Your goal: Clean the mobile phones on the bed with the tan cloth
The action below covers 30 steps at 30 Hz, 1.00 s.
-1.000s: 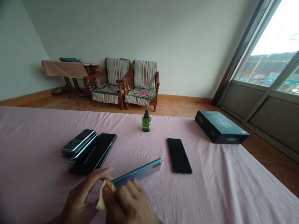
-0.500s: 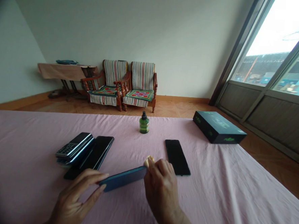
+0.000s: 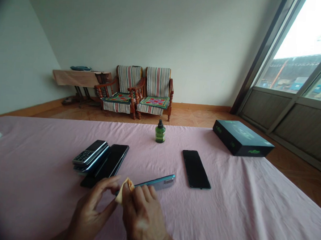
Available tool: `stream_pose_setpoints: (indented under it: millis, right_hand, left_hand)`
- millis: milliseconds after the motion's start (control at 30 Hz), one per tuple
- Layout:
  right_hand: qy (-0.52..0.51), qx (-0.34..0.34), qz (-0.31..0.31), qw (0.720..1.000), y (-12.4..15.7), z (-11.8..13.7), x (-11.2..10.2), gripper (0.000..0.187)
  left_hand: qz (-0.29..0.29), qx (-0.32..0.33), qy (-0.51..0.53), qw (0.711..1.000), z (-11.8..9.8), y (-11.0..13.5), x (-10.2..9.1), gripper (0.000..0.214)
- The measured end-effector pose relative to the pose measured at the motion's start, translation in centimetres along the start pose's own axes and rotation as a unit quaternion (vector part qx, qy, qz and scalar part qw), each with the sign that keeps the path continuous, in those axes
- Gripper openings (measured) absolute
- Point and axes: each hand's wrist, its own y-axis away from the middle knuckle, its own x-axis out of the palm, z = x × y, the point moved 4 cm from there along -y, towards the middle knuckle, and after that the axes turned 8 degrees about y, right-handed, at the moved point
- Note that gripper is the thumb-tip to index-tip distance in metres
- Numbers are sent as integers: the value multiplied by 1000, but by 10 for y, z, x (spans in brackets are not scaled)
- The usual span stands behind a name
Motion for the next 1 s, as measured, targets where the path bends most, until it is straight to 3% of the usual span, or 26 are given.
stream_pose_setpoints:
  millis: [167,333,500,667,800,933,1000]
  right_hand:
    - [-8,-31,28,999,-3,12,5,36]
    - [-37,-56,25,997,3,9,0,33]
    - [25,58,1,998,16,-28,-13,41]
    - [75,100,27,992,21,-51,-16,37]
    - [111,164,4,980,21,-69,-26,29]
    - [52,266,-11,963,22,-88,-33,25]
    - [-13,334,-14,942,25,-96,-32,33]
  left_hand:
    - [-12,-10,1,1000,4,5,-2,34]
    - [27,20,20,999,-3,-1,-1,34]
    - [53,59,9,997,-8,-7,1,25]
    - [48,63,-1,997,-6,-8,1,22]
    - [41,67,-8,997,-6,-10,0,20]
    - [36,73,-23,996,-4,-12,0,19]
    - [37,75,-28,996,-4,-11,0,20]
